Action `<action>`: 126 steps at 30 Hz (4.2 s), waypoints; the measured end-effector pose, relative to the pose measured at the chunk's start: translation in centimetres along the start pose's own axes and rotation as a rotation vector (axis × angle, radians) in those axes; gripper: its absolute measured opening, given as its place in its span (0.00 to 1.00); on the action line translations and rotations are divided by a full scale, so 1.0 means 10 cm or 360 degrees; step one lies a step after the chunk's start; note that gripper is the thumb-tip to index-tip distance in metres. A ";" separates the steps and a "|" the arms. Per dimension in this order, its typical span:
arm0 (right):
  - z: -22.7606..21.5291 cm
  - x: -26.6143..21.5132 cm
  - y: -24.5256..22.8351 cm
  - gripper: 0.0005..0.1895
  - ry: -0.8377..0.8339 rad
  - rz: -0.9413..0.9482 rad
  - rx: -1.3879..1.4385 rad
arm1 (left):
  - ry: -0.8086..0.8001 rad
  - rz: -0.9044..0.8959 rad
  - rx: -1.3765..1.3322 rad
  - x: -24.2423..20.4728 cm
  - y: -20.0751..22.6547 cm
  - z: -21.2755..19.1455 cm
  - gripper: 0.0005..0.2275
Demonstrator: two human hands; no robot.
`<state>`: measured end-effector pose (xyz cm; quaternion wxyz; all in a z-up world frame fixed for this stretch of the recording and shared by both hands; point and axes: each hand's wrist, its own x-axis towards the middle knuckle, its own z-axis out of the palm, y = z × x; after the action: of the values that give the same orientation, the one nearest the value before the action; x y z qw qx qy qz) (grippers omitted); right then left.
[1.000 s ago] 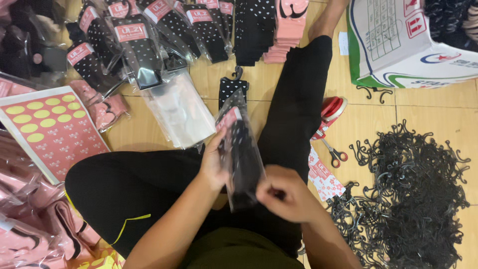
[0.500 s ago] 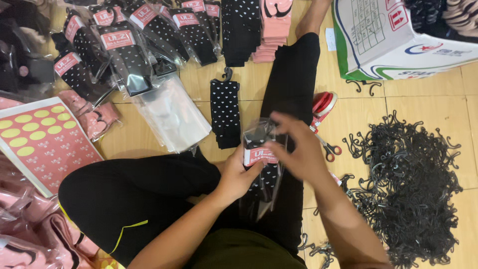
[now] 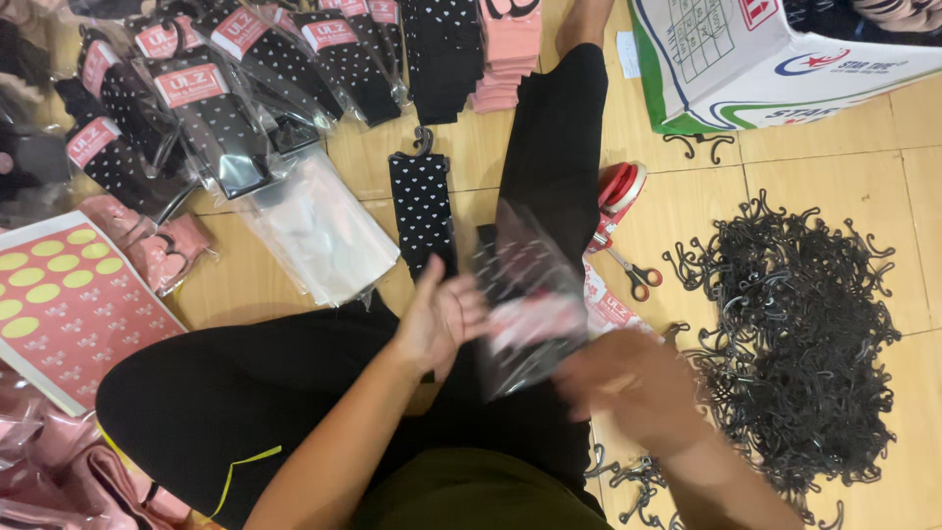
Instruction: The person packages socks by attaching labels to each pair and placing them into individual plastic sleeves by hand.
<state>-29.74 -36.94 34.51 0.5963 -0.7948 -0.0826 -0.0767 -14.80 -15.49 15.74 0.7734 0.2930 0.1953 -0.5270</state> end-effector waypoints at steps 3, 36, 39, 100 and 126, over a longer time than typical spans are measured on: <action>0.61 -0.14 0.05 0.08 -0.0435 -0.0481 -0.0668 | 0.0069 0.0410 0.0186 0.09 0.11 0.15 0.11; -0.17 0.12 2.15 0.13 0.1218 0.0835 -0.0448 | -0.0442 0.0437 0.1917 -0.18 0.48 0.67 0.23; -0.32 -0.19 3.45 0.16 0.1504 0.1084 -0.0501 | -0.0371 0.0404 0.1793 -0.10 0.29 0.36 0.26; 1.07 1.83 2.19 0.18 0.0343 0.0252 -0.0548 | 0.0745 0.1447 0.1796 0.08 1.01 -0.69 0.24; -0.45 -1.96 3.24 0.13 0.0702 0.1239 -0.2081 | 0.0038 0.0583 0.0963 0.43 -0.61 0.27 0.25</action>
<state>-41.69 -50.92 1.12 -0.0051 -0.9222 0.3832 -0.0514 -18.94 -21.94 13.60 0.7309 0.5453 -0.0163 -0.4102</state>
